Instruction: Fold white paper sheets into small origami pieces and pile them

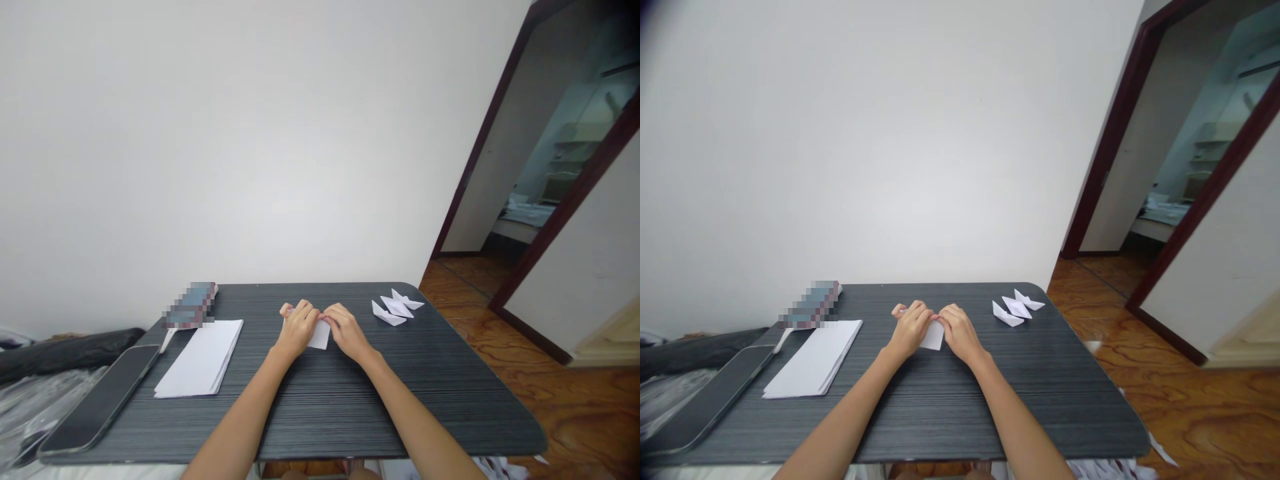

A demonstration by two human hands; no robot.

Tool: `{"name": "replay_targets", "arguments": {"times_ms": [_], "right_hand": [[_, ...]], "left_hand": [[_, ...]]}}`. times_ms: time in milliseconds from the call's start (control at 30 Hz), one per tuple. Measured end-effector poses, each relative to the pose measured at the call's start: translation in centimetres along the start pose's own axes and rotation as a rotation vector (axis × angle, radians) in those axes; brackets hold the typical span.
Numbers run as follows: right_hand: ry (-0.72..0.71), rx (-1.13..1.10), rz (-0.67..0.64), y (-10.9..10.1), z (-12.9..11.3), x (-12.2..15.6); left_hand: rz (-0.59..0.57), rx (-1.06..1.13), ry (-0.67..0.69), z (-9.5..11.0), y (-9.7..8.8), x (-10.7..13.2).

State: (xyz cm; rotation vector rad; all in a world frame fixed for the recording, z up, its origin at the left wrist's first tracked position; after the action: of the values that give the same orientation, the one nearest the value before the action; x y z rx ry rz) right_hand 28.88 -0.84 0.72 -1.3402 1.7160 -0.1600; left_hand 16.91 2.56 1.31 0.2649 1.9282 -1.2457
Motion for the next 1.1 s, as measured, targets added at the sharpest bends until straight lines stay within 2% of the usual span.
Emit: {"name": "replay_targets", "arguments": {"times_ms": [100, 267, 467, 500, 567, 667, 733, 800, 867, 967, 1033, 1100], "right_hand": [[0.030, 0.035, 0.003, -0.3, 0.4, -0.1], [0.045, 0.101, 0.016, -0.9, 1.2, -0.3], [0.044, 0.194, -0.001, -1.7, 1.7, -0.1], [0.032, 0.198, -0.013, -1.8, 1.6, 0.0], [0.010, 0.175, -0.036, -1.8, 1.4, 0.0], [0.021, 0.040, -0.020, -1.8, 1.2, -0.1], [0.099, -0.118, 0.057, -1.8, 1.5, -0.4], [0.234, -0.337, 0.157, -1.9, 2.2, -0.7], [0.375, -0.591, 0.188, -1.6, 2.8, -0.8], [0.491, -0.872, 0.056, -0.6, 2.9, -0.7], [0.518, -0.915, -0.039, 0.1, 2.8, -0.5], [0.538, -0.890, -0.069, 0.5, 3.0, -0.3]], "left_hand": [[0.029, -0.035, -0.035, -0.6, -0.1, 0.1], [0.065, -0.088, -0.167, -2.4, -0.5, 0.4], [0.158, -0.023, -0.440, -4.4, -1.9, 0.7], [0.149, 0.038, -0.421, -4.4, -2.0, 0.6], [0.066, 0.219, -0.281, -3.8, -1.9, 0.2], [-0.091, 0.469, -0.113, -2.5, -1.3, -0.2], [-0.117, 0.577, -0.147, -2.1, -0.8, -0.3], [-0.054, 0.675, -0.275, -2.1, -0.3, -0.2], [0.065, 0.797, -0.444, -2.3, 0.1, 0.0], [0.215, 0.984, -0.659, -2.4, 0.9, 0.3], [0.248, 1.052, -0.717, -2.3, 1.3, 0.4], [0.245, 1.060, -0.722, -2.2, 1.4, 0.4]]}}
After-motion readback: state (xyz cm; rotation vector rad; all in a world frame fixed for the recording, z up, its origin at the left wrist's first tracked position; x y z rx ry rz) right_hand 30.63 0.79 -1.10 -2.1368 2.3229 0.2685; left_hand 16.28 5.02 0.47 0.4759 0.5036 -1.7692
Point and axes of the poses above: each hand's wrist, its own x-axis away from the middle knuckle, its own y-axis out of the palm, z = x × y, the point moved 3 cm from there along -x, towards the middle knuckle, and after that the axes turned 9 degrees about y, right-handed, at the moved point
